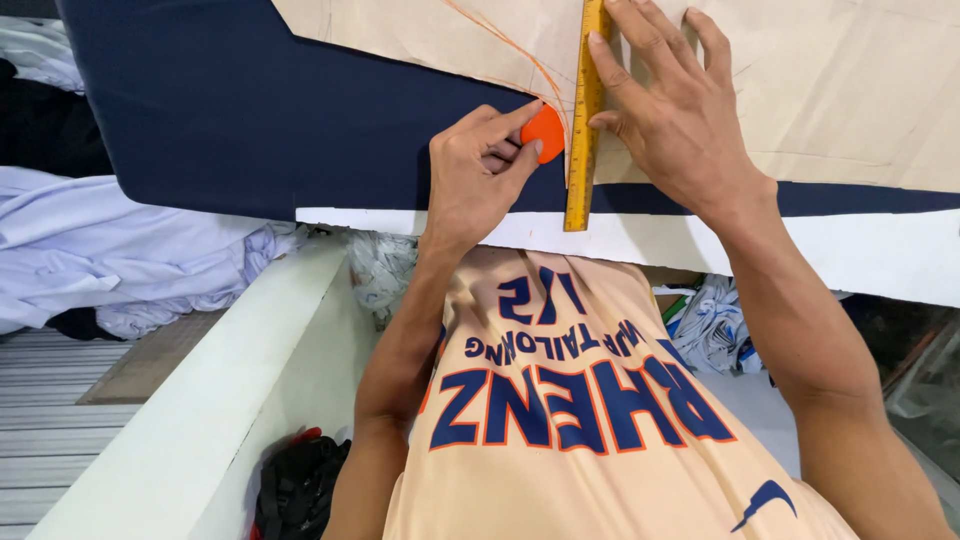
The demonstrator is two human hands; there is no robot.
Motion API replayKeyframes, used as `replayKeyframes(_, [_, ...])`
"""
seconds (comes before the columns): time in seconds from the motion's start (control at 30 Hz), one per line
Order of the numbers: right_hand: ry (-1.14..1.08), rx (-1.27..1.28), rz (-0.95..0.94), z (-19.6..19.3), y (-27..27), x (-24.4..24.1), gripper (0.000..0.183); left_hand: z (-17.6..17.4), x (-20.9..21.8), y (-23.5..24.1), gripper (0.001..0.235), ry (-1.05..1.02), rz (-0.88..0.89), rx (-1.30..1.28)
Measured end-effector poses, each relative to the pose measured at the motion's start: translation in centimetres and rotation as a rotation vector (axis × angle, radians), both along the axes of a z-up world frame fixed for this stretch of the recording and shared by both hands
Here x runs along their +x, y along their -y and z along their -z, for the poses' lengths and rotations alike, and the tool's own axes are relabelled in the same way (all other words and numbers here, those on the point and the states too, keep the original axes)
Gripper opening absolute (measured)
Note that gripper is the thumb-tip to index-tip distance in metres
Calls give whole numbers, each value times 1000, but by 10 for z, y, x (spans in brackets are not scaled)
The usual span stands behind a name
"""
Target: The person is laying out a paper pattern on blue fabric, smoothing it out, and using a ruler and orange tailor's chalk to mark the outline of the pattern onto the fabric.
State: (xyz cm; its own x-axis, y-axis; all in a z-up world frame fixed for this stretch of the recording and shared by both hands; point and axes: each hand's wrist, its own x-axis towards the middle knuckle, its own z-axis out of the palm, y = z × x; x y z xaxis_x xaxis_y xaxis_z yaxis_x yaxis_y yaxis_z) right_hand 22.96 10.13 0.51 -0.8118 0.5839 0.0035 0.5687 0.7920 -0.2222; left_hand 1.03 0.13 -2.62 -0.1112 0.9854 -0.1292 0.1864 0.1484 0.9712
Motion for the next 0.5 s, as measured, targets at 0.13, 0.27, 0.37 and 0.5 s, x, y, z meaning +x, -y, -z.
replayKeyframes(0.13, [-6, 39, -10, 3, -2, -1, 77, 3, 1, -1, 36, 9, -8, 21])
replayKeyframes(0.27, [6, 29, 7, 7, -2, 0, 78, 8, 2, 0, 37, 4, 5, 38])
replayKeyframes(0.37, [9, 65, 10, 9, -2, 2, 77, 11, 3, 1, 39, -12, 27, 76])
replayKeyframes(0.5, [-5, 127, -4, 7, -4, 2, 72, 9, 1, 1, 34, -16, 80, 103])
